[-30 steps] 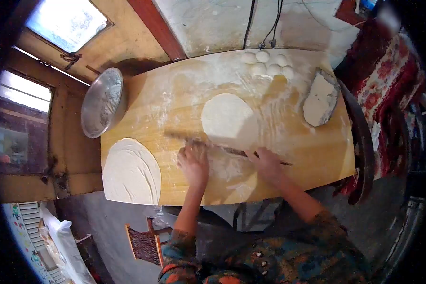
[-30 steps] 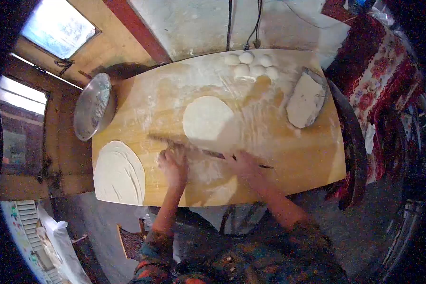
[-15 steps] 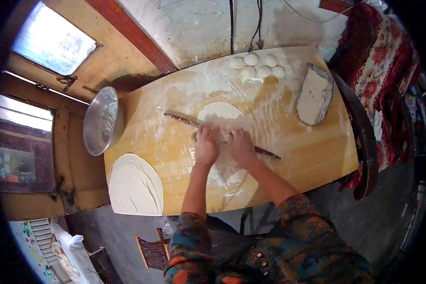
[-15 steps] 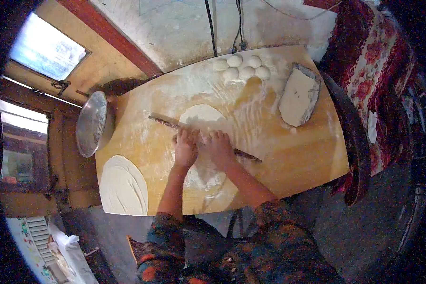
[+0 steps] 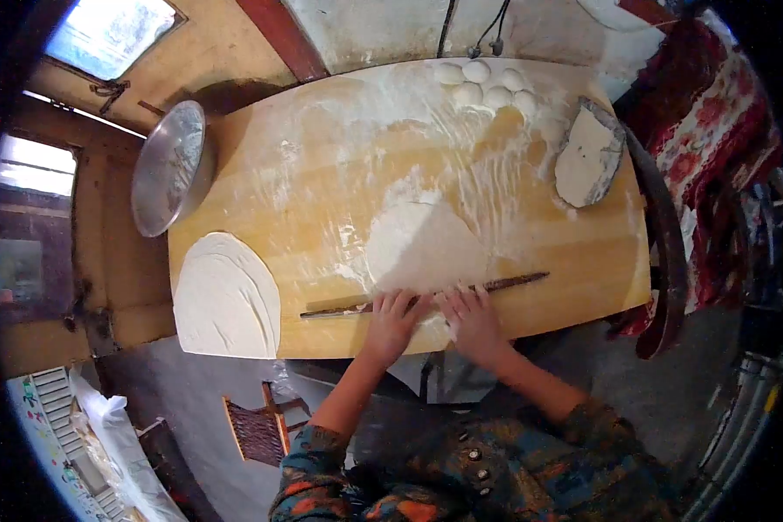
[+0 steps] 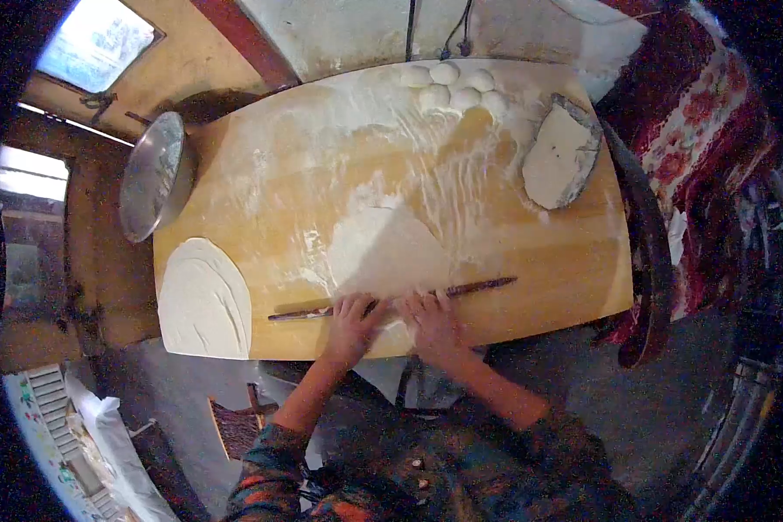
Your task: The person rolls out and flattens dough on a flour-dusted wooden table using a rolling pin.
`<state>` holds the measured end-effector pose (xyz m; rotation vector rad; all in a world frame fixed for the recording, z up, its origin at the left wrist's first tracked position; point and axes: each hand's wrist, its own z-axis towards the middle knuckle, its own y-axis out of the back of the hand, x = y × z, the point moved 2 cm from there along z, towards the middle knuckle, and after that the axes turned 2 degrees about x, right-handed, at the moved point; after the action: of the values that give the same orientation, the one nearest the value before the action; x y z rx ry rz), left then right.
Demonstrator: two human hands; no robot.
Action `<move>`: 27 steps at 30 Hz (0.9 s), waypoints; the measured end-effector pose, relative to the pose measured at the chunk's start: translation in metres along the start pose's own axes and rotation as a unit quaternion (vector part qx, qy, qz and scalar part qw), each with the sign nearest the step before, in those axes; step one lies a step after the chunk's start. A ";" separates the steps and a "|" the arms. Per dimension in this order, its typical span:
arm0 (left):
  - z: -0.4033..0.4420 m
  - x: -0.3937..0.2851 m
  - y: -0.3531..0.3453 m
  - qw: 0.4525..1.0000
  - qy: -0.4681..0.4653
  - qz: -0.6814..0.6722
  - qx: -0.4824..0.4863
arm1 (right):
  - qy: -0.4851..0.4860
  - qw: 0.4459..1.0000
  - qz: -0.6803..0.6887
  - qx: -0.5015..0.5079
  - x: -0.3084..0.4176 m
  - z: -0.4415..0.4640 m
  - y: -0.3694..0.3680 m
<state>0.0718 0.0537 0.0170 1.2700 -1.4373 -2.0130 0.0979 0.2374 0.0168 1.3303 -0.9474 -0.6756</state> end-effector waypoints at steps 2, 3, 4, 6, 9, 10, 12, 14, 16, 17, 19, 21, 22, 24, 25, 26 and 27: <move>-0.006 0.007 -0.009 1.000 -0.006 0.027 0.006 | -0.035 0.999 0.030 0.010 0.007 -0.003 -0.010; 0.001 0.010 -0.003 0.999 0.009 0.041 0.006 | -0.053 0.998 0.032 0.007 0.005 0.011 -0.013; 0.014 0.012 0.009 0.998 0.026 0.054 0.008 | -0.070 0.997 0.036 0.008 0.000 0.033 -0.014; 0.033 0.012 0.026 0.995 0.069 0.054 -0.038 | -0.084 0.996 0.003 -0.009 -0.013 0.062 -0.003; 0.044 0.019 0.044 0.985 0.136 0.033 -0.102 | -0.069 0.997 -0.003 -0.015 -0.020 0.082 0.041; 0.041 0.015 0.040 0.988 0.131 0.039 -0.068 | -0.066 0.998 0.005 0.010 -0.024 0.076 0.032; 0.043 0.010 0.025 0.992 0.118 0.049 0.008 | -0.067 0.995 0.022 0.066 -0.033 0.069 0.006; 0.076 0.038 0.009 0.985 0.156 0.058 0.035 | -0.069 0.997 -0.034 0.016 -0.055 0.110 -0.001; 0.132 0.073 0.013 0.977 0.179 0.115 -0.030 | -0.096 0.992 -0.083 -0.020 -0.081 0.173 0.006; 0.167 0.092 0.026 0.969 0.171 0.160 -0.079 | -0.114 0.987 -0.111 -0.039 -0.093 0.204 0.019; 0.197 0.113 0.026 0.964 0.179 0.177 -0.091 | -0.129 0.986 -0.046 -0.097 -0.108 0.223 0.025; 0.192 0.113 0.025 0.972 0.172 0.154 -0.037 | -0.107 0.990 -0.009 -0.088 -0.109 0.214 0.025; 0.169 0.093 0.028 0.981 0.159 0.109 -0.030 | -0.078 0.996 -0.003 -0.052 -0.099 0.184 0.021; 0.104 0.062 0.013 0.976 0.161 0.099 0.104 | 0.016 0.996 -0.023 -0.086 -0.078 0.112 -0.013; 0.077 0.039 0.018 0.972 0.168 0.062 0.151 | 0.013 0.993 -0.053 -0.101 -0.071 0.103 -0.022; 0.084 0.048 0.012 0.975 0.164 0.080 0.125 | 0.006 0.989 -0.087 -0.123 -0.068 0.101 -0.028; 0.090 0.059 0.004 0.977 0.159 0.094 0.103 | -0.002 0.983 -0.119 -0.141 -0.063 0.099 -0.033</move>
<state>-0.0345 0.0603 0.0004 1.4047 -1.5682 -1.4900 -0.0149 0.2382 -0.0291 1.1983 -0.6705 -0.9585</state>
